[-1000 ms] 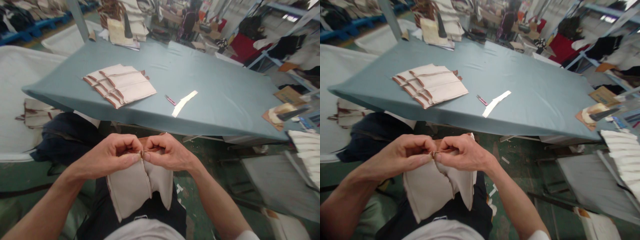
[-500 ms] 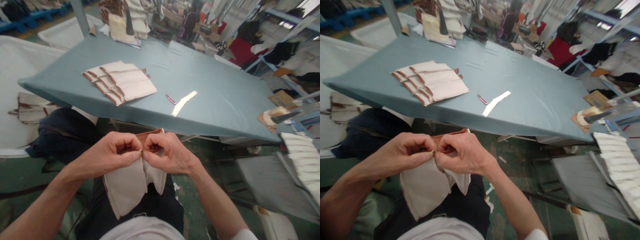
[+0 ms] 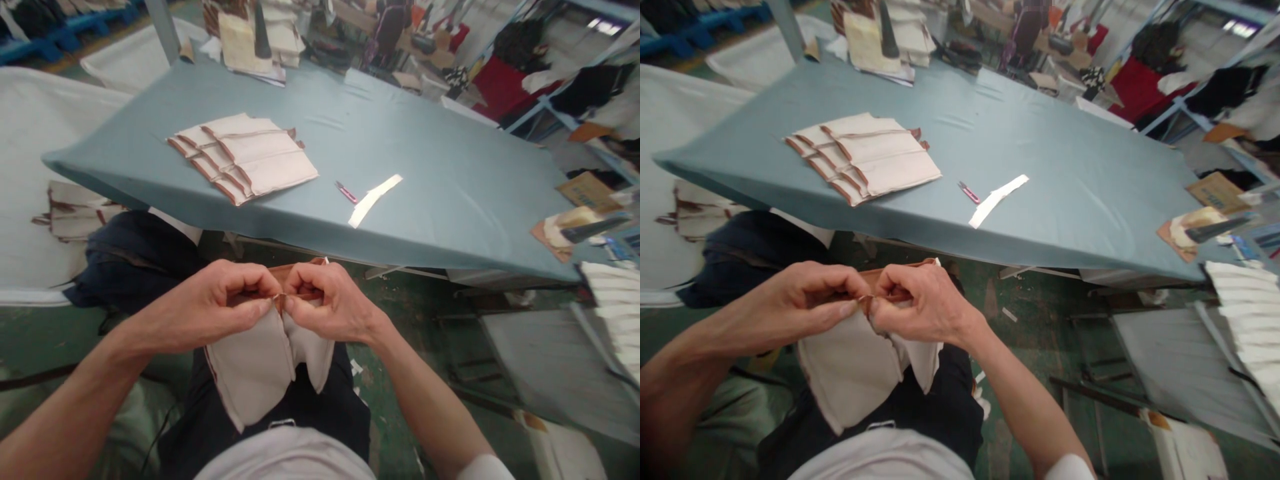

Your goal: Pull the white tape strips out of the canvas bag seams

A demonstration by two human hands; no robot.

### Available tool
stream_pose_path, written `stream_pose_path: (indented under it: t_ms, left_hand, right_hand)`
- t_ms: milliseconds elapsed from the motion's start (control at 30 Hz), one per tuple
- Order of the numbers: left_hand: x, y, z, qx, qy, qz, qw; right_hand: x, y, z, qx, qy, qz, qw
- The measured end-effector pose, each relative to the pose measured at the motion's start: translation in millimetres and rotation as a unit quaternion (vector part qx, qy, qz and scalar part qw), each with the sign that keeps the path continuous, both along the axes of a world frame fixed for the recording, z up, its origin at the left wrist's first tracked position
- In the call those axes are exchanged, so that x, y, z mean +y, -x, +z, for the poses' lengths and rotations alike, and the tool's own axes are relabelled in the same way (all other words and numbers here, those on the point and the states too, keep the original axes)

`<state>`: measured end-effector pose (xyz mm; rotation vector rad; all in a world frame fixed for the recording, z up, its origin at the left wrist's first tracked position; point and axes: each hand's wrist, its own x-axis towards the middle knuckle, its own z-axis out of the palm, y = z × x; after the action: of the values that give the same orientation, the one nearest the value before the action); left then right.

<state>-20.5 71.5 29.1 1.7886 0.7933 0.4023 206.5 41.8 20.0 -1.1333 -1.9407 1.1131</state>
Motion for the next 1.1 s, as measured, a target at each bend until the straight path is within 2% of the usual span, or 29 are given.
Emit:
stream_pose_path:
  t_ms: [67, 200, 300, 467, 567, 667, 767, 867, 1100]
  left_hand:
    - [1.4, -1.4, -1.0, 0.014, -0.039, -0.004, 0.999]
    - [2.4, -9.6, 0.4, 0.024, -0.168, 0.013, 0.985]
    - [0.3, -16.4, 2.9, 0.020, -0.248, 0.024, 0.968]
    - [-1.6, -21.6, 6.3, 0.037, -0.283, 0.027, 0.958]
    - [-0.5, -24.1, 8.7, 0.026, -0.256, 0.035, 0.966]
    - [-1.4, -28.2, 10.9, 0.009, -0.175, 0.065, 0.982]
    - [-3.9, -32.1, 11.4, -0.033, -0.071, 0.095, 0.992]
    - [-6.2, -33.3, 9.7, -0.070, -0.014, 0.111, 0.991]
    - [-10.1, -30.8, 6.7, -0.093, 0.034, 0.127, 0.987]
  right_hand:
    - [2.3, -2.1, -5.3, 0.016, 0.027, 0.010, 0.999]
    - [5.9, -6.0, -11.3, 0.040, 0.061, -0.007, 0.997]
    - [5.4, -8.2, -11.5, 0.042, 0.047, -0.020, 0.998]
    - [-0.6, -10.1, -5.9, 0.025, -0.015, -0.051, 0.998]
    - [-4.3, -9.6, -0.9, -0.018, -0.073, -0.072, 0.995]
    - [-5.6, -8.5, 1.1, -0.019, -0.101, -0.085, 0.991]
    - [-4.9, -7.4, -1.0, 0.041, -0.016, -0.085, 0.995]
    - [-3.9, -6.2, -3.5, 0.084, 0.069, -0.080, 0.991]
    - [-1.2, -4.5, 0.1, 0.029, 0.031, -0.075, 0.996]
